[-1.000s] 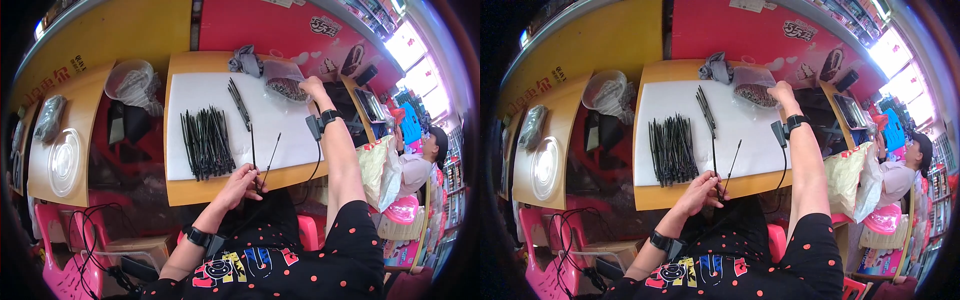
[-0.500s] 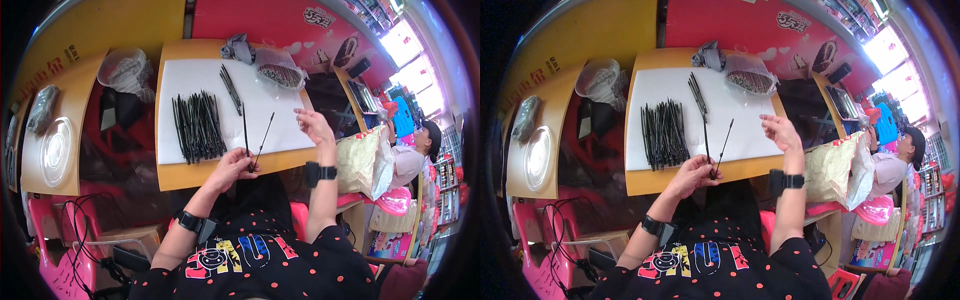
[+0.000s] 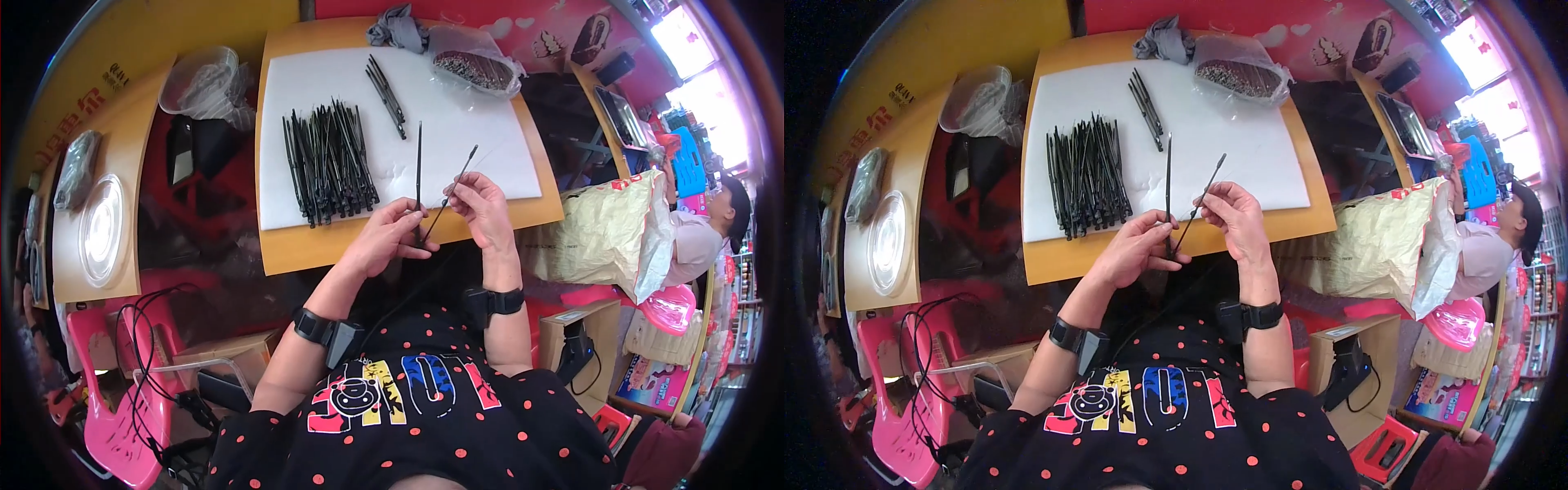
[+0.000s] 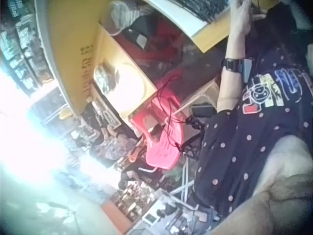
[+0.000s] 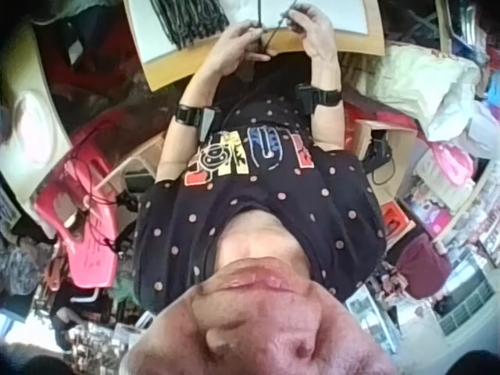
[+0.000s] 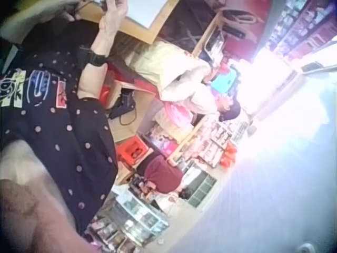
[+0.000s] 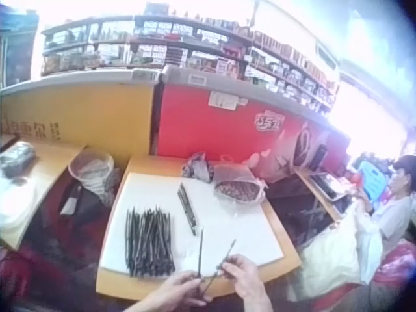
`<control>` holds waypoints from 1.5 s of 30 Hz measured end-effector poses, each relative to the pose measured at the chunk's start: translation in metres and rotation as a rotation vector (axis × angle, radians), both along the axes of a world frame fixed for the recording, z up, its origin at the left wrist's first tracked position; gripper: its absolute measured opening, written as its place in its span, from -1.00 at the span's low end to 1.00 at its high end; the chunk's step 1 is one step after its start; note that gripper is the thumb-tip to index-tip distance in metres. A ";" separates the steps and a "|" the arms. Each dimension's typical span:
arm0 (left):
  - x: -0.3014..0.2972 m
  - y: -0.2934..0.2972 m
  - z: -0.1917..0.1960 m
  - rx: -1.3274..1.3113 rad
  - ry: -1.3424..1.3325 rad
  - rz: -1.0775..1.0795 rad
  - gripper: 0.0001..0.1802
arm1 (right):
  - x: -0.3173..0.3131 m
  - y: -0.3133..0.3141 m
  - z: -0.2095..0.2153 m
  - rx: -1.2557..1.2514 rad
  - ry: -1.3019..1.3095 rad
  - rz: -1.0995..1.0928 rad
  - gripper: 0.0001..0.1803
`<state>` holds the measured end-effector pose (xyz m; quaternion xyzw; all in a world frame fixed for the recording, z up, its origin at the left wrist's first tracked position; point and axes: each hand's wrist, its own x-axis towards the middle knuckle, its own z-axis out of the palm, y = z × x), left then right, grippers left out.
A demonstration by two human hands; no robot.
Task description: Sorting and organizing thin black rods, likely fan ribs, at an assembly workstation.
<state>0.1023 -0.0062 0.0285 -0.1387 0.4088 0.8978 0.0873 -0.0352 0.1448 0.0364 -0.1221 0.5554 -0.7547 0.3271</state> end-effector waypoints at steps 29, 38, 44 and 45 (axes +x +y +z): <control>0.002 -0.007 0.005 0.192 0.040 0.017 -0.75 | 0.007 -0.003 0.000 0.168 -0.196 0.222 -0.87; 0.002 -0.003 0.007 0.140 0.128 0.025 -0.76 | 0.005 -0.001 -0.004 0.160 -0.220 0.208 -0.88; 0.003 -0.002 0.011 0.153 0.123 0.053 -0.78 | 0.005 -0.002 -0.002 0.128 -0.218 0.174 -0.89; 0.002 -0.002 0.010 0.153 0.123 0.054 -0.78 | 0.004 -0.001 -0.001 0.124 -0.167 0.163 -0.89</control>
